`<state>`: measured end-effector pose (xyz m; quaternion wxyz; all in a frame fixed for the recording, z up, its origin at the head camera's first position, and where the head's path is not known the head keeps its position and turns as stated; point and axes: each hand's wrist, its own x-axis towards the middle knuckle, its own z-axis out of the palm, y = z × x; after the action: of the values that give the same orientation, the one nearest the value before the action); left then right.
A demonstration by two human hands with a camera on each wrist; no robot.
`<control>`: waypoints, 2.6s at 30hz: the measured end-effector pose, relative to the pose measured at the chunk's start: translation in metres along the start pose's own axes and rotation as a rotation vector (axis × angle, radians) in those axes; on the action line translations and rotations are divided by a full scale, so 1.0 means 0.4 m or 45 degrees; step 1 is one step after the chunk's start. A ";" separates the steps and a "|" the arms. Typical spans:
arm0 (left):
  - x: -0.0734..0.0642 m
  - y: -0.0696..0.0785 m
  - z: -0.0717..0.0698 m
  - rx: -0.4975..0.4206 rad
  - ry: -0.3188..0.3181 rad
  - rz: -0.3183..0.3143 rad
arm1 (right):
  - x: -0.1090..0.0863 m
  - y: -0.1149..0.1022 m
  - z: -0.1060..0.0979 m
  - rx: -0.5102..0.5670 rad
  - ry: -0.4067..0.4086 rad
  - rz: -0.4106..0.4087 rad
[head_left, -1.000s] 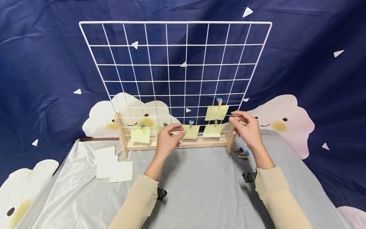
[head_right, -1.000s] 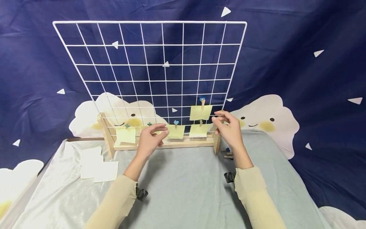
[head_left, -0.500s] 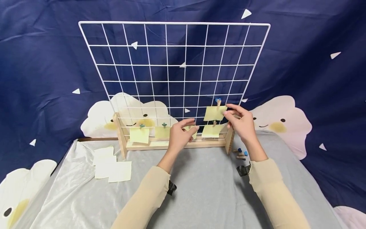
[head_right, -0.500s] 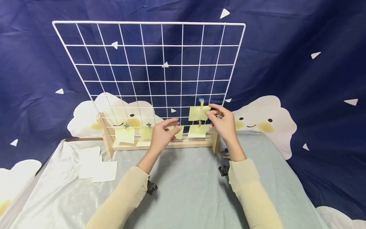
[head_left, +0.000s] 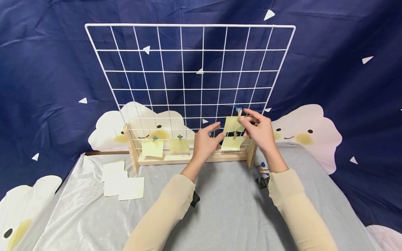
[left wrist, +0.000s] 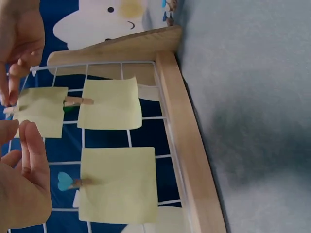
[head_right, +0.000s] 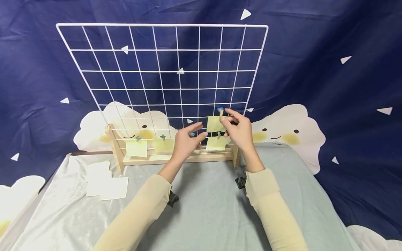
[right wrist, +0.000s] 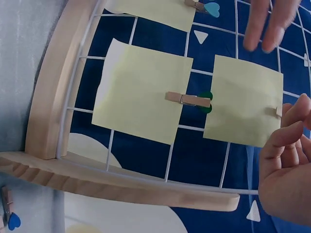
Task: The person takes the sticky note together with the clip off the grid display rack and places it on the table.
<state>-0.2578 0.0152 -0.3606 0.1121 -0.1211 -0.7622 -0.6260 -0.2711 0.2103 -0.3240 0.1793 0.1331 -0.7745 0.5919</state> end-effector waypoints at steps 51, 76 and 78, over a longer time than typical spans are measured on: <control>0.056 0.065 0.070 0.326 0.206 0.055 | 0.033 0.025 0.081 0.273 0.320 0.034; 0.054 0.061 0.036 0.334 0.265 0.136 | 0.040 0.002 0.079 0.473 0.390 -0.030; 0.051 0.060 0.026 0.305 0.264 0.128 | 0.036 0.001 0.078 0.472 0.383 -0.029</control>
<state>-0.2693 0.0308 -0.3337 0.2349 -0.0795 -0.8087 -0.5334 -0.2880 0.1805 -0.3254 0.2717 0.0829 -0.6157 0.7350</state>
